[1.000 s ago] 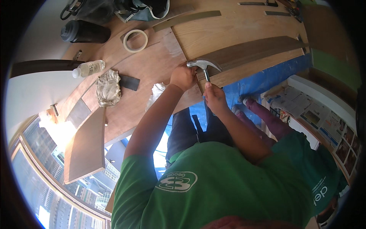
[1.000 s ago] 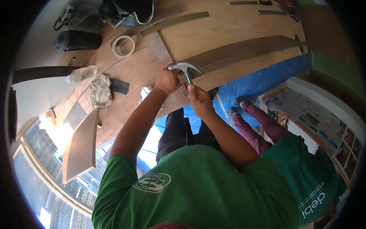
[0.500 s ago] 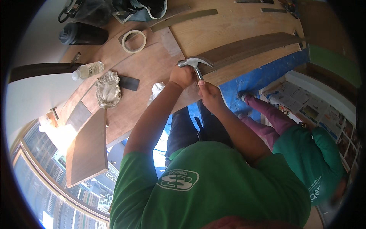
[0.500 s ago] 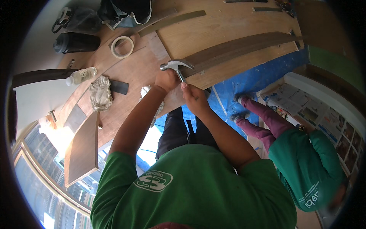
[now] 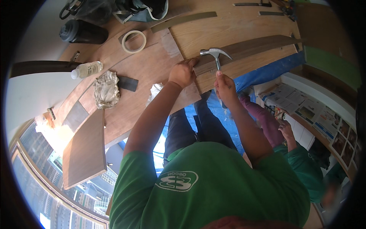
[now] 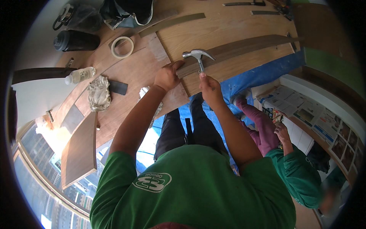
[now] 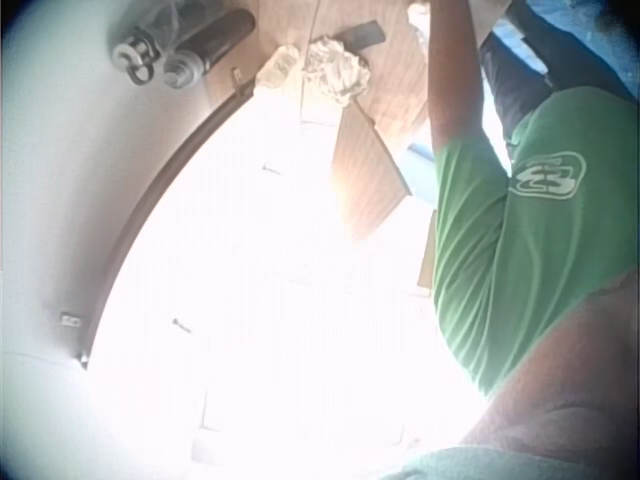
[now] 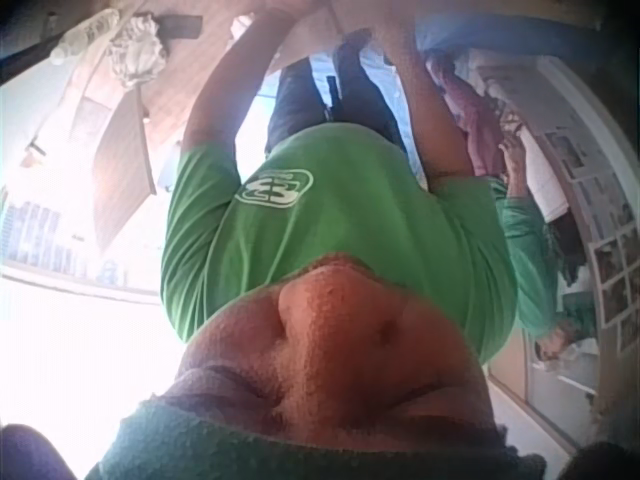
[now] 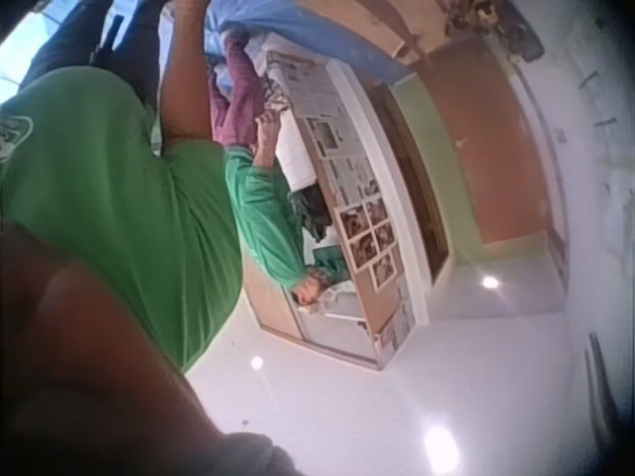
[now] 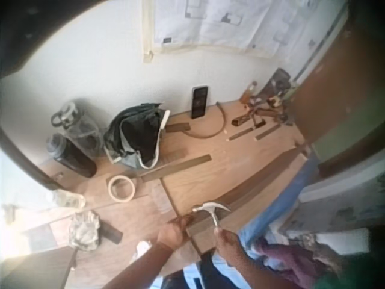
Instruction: The person assembles wooden parts on a workbench. They position a long wooden strip, align it with a larger board, and use a hammer to secure it. The person also handles a utility knife and other small wooden pieces during the process.
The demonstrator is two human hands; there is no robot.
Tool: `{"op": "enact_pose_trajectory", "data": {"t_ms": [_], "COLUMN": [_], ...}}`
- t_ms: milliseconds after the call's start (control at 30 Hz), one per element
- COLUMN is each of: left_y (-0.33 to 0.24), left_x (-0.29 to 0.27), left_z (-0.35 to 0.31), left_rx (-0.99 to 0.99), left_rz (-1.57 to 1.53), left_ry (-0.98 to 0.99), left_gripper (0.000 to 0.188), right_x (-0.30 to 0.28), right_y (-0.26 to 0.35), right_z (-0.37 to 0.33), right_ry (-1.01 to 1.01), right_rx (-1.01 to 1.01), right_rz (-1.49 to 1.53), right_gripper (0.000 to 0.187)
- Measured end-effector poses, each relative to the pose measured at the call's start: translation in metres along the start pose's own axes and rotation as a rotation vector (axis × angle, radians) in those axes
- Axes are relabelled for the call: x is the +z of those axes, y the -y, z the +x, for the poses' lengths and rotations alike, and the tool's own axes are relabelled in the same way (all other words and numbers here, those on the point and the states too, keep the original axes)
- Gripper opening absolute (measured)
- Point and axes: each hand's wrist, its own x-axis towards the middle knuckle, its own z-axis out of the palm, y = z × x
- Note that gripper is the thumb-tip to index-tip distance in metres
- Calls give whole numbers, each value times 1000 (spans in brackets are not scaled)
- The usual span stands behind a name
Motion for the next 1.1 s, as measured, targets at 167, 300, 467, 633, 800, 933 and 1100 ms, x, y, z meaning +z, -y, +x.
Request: {"op": "enact_pose_trajectory", "data": {"t_ms": [167,300,467,633,800,933,1100], "left_y": [-2,-5,3,18,18,10,24], "left_x": [-5,-9,-2,7,4,1,9], "left_z": [5,7,9,8,11,10,11], "left_rx": [-29,-32,-104,79,-8,-34,24], "left_rz": [13,1,34,-29,-86,-62,-58], "left_ry": [49,67,115,-41,50,40,1], "left_gripper": [56,57,52,48,47,47,53], "right_x": [-29,-4,41,45,55,54,49], "right_y": [14,16,7,14,25,18,21], "right_z": [13,-1,-15,-20,-29,-17,-17], "right_ry": [-86,-29,79,177,116,29,27], "right_rx": [58,53,-4,33,-276,-337,-356], "right_rz": [91,71,9,21,-56,-123,-254], "right_gripper": [60,60,60,61,56,53,54]}}
